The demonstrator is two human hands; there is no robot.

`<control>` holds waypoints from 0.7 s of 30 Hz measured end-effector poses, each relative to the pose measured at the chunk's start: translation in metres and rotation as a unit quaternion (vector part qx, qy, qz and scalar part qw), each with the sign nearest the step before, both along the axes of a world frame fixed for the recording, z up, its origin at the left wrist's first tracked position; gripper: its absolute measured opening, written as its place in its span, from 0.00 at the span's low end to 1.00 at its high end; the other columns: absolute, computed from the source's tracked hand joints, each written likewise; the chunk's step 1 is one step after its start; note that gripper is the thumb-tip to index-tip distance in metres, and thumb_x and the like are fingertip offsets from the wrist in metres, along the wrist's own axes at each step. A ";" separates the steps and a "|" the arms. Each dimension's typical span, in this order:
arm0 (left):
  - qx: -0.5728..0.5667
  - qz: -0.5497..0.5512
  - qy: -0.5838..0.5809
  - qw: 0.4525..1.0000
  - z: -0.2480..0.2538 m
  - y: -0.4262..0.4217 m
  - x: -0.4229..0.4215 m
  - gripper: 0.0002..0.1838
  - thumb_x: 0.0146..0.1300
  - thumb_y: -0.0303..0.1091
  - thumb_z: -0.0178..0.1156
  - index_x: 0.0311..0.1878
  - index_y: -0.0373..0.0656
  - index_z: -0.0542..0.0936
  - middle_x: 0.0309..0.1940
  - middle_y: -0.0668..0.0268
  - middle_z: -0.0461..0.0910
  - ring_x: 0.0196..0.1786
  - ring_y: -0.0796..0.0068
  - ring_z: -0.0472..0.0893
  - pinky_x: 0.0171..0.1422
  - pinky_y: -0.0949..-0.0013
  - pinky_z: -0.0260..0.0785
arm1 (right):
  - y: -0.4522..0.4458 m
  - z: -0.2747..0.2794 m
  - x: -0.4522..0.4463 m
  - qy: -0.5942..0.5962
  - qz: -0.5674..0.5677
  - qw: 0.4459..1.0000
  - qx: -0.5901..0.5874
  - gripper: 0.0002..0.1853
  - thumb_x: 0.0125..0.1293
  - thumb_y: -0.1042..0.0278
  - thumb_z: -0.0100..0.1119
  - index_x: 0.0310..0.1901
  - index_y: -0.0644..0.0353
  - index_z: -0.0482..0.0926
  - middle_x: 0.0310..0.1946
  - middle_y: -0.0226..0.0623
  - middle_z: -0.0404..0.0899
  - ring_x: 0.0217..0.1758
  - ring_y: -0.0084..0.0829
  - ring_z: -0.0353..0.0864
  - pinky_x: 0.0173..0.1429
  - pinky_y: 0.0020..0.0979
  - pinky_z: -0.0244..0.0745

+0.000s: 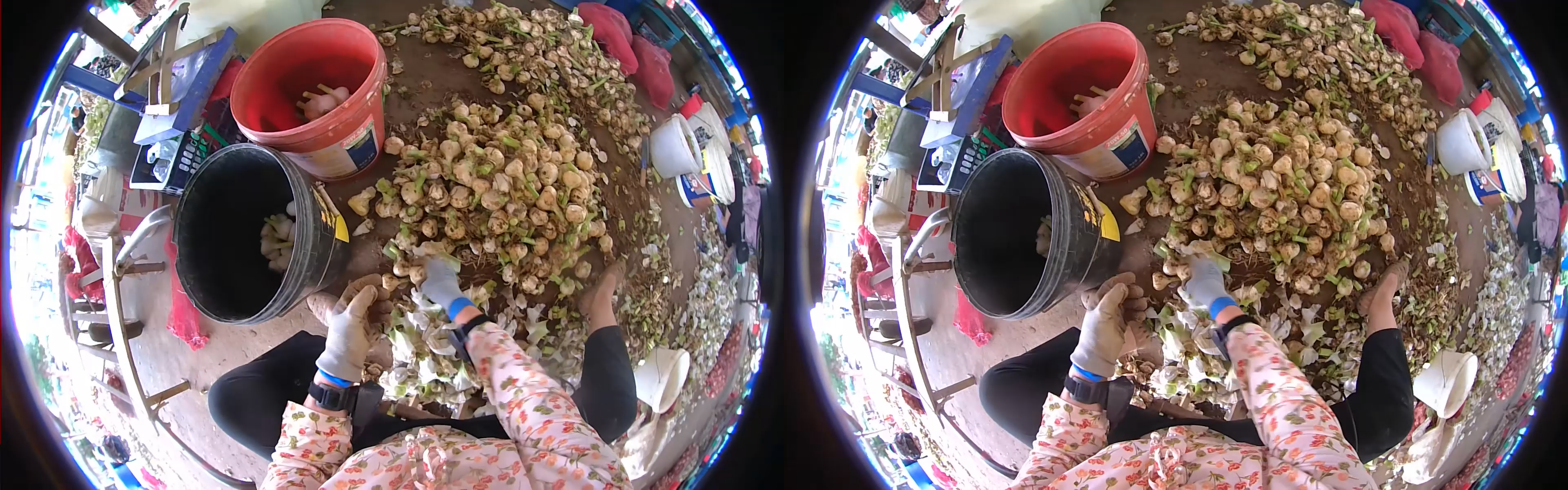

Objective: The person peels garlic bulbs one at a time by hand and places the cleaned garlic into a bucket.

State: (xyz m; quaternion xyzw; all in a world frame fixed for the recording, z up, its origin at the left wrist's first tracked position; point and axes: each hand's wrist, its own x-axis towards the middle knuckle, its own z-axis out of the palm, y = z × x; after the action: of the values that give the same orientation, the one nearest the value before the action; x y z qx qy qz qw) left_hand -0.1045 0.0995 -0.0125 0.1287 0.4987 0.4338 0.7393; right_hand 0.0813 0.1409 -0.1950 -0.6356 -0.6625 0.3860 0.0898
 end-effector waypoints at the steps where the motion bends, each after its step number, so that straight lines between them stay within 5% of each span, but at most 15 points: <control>1: 0.024 -0.024 0.054 0.998 -0.009 -0.001 0.002 0.20 0.62 0.31 0.57 0.57 0.39 0.70 0.43 0.64 0.76 0.43 0.73 0.77 0.49 0.69 0.71 | -0.010 -0.009 0.012 0.175 -0.079 0.978 -0.078 0.19 0.58 0.68 0.59 0.53 0.56 0.75 0.43 0.37 0.78 0.47 0.30 0.77 0.47 0.30 0.75; 3: 0.074 -0.074 0.160 0.982 -0.026 -0.007 0.012 0.24 0.58 0.25 0.59 0.60 0.39 0.69 0.50 0.63 0.75 0.50 0.74 0.75 0.56 0.70 0.69 | -0.028 0.002 0.030 0.439 -0.152 0.867 -0.182 0.18 0.66 0.71 0.50 0.58 0.60 0.71 0.37 0.33 0.80 0.37 0.21 0.77 0.40 0.25 0.75; 6: 0.334 -0.225 0.271 0.874 -0.046 -0.018 0.026 0.33 0.51 0.18 0.62 0.63 0.39 0.66 0.58 0.63 0.70 0.60 0.74 0.70 0.64 0.72 0.63 | -0.061 0.100 0.039 0.458 -0.072 0.881 -0.096 0.22 0.68 0.73 0.46 0.64 0.61 0.64 0.45 0.32 0.79 0.45 0.24 0.78 0.49 0.27 0.76; 7: 0.331 -0.257 0.161 0.893 -0.025 -0.017 0.038 0.37 0.48 0.17 0.65 0.64 0.39 0.64 0.61 0.61 0.67 0.64 0.72 0.67 0.67 0.69 0.61 | -0.068 0.104 0.036 0.370 0.045 0.925 0.073 0.21 0.69 0.73 0.45 0.63 0.61 0.65 0.47 0.32 0.78 0.48 0.25 0.77 0.53 0.26 0.74; 10: 0.306 -0.213 0.133 0.918 -0.033 -0.028 0.044 0.37 0.42 0.24 0.70 0.60 0.42 0.70 0.59 0.60 0.68 0.62 0.69 0.68 0.67 0.68 0.59 | -0.084 0.141 0.038 0.431 -0.100 0.896 -0.030 0.29 0.71 0.44 0.41 0.54 0.65 0.72 0.42 0.32 0.79 0.45 0.25 0.76 0.51 0.28 0.72; 12: 0.361 -0.196 0.283 0.867 -0.012 -0.032 0.048 0.37 0.38 0.24 0.72 0.57 0.42 0.73 0.55 0.59 0.70 0.59 0.65 0.71 0.64 0.66 0.63 | -0.093 0.121 0.049 0.492 -0.174 0.853 0.015 0.30 0.69 0.41 0.42 0.51 0.66 0.73 0.40 0.33 0.79 0.42 0.26 0.76 0.48 0.29 0.72; 14: 0.441 -0.200 0.423 0.766 0.014 -0.031 0.052 0.38 0.35 0.22 0.73 0.56 0.42 0.73 0.53 0.58 0.71 0.59 0.63 0.71 0.63 0.64 0.65 | -0.101 0.116 0.057 0.493 -0.190 0.848 0.048 0.30 0.67 0.41 0.46 0.49 0.66 0.73 0.39 0.33 0.79 0.40 0.26 0.77 0.45 0.28 0.71; 16: 0.456 -0.182 0.441 0.751 0.017 -0.039 0.060 0.36 0.31 0.25 0.75 0.52 0.43 0.75 0.49 0.57 0.70 0.55 0.58 0.72 0.59 0.62 0.66 | -0.099 0.174 0.046 0.435 -0.157 0.884 0.065 0.28 0.65 0.44 0.52 0.49 0.66 0.73 0.39 0.34 0.79 0.39 0.26 0.76 0.44 0.28 0.71; 21: 0.517 -0.178 0.485 0.682 0.025 -0.050 0.068 0.36 0.30 0.26 0.76 0.50 0.45 0.76 0.47 0.58 0.69 0.51 0.57 0.72 0.54 0.61 0.68 | -0.106 0.181 0.035 0.402 -0.180 0.892 0.100 0.27 0.61 0.47 0.59 0.48 0.65 0.73 0.36 0.33 0.78 0.39 0.22 0.75 0.42 0.26 0.71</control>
State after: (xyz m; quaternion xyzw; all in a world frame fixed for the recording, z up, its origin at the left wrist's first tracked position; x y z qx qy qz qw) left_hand -0.0360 0.0496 0.0122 0.7693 0.4518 0.3594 0.2735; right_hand 0.1164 0.0346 -0.0140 -0.5221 -0.4796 0.5171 0.4796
